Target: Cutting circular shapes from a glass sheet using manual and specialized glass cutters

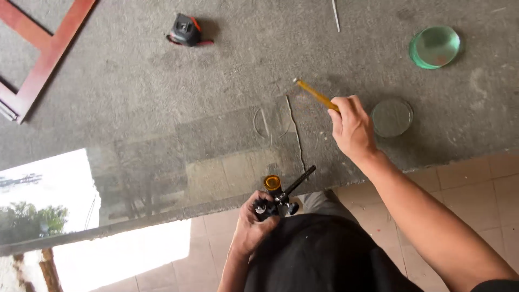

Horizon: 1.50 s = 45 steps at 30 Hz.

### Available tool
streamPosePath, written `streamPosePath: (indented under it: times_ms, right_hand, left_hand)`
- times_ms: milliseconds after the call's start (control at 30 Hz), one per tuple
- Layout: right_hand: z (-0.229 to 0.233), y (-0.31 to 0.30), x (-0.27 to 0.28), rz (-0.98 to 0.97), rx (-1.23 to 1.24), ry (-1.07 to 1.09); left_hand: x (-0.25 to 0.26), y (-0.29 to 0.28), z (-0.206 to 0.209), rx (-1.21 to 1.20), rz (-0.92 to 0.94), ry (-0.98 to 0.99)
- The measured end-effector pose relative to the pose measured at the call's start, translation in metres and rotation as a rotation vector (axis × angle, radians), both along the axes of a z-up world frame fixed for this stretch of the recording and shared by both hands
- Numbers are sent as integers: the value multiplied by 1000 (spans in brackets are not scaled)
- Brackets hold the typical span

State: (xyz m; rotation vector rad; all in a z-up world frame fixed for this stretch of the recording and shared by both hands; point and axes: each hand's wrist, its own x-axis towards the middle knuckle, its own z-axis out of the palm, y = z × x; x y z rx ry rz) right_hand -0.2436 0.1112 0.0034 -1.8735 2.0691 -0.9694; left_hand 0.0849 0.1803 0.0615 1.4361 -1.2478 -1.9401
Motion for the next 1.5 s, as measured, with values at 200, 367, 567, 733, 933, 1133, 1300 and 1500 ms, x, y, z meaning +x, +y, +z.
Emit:
streamPosePath:
  times_ms: [200,367,567,733,933,1133,1300,1500]
  right_hand:
    - [18,12,-14,-20,-26,76]
    - [33,56,28,279,299,-331]
    - [19,81,30,312,438,-161]
    - [9,82,24,270,402,-134]
    - [-3,87,27,275,381,-22]
    - [13,82,30,283,271,-101]
    - [22,83,24,216,261,-258]
    - [9,88,29,35,83,-280]
  left_hand:
    - [-21,-32,-19,-312,-210,-96]
    - [-45,-60,-31,-502,-238,-45]
    - [-59,-72,-56,-696,-258,-137]
    - [-60,-74,-53,-834,-302,-288]
    - [-54,-72,-52,-1045,-308,-536]
    - [-43,-74,-51,-1046,-357,-555]
    - [-40,-77,-57,-962,-478,-634]
    - [-30,-71,-74,-988,-546,-699]
